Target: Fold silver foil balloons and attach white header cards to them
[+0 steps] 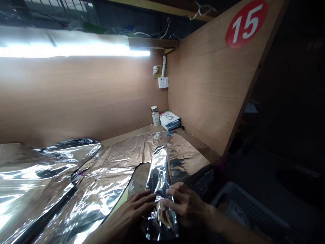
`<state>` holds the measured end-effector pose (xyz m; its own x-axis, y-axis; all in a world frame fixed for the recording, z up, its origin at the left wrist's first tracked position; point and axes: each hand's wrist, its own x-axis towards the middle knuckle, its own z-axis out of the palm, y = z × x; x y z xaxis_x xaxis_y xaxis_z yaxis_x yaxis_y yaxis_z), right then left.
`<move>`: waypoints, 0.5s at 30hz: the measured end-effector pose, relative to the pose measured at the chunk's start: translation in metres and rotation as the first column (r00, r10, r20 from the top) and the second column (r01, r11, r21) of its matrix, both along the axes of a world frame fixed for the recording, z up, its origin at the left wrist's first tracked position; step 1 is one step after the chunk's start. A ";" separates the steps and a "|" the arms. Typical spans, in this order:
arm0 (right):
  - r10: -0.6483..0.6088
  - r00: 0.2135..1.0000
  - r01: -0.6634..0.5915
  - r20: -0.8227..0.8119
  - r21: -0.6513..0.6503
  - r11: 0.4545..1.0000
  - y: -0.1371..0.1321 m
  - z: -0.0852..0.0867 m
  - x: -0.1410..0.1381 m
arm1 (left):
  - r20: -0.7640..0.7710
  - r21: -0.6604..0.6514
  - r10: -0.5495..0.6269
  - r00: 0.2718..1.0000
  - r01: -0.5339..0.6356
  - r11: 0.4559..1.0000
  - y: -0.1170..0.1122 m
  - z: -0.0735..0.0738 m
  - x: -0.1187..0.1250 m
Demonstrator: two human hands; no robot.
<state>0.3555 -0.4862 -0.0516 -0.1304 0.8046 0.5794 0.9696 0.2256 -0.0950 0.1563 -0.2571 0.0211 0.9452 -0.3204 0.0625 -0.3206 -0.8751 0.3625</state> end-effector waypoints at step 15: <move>-0.288 0.955 0.266 -0.070 -0.224 0.938 0.023 0.035 -0.004 | -0.263 -0.141 0.650 0.713 -0.695 0.705 0.014 -0.014 0.096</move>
<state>0.3516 -0.4629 -0.0165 0.1650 0.9050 0.3921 0.9738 -0.0863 -0.2105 0.2522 -0.2431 0.0075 0.9022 0.4065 -0.1442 0.4140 -0.7223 0.5539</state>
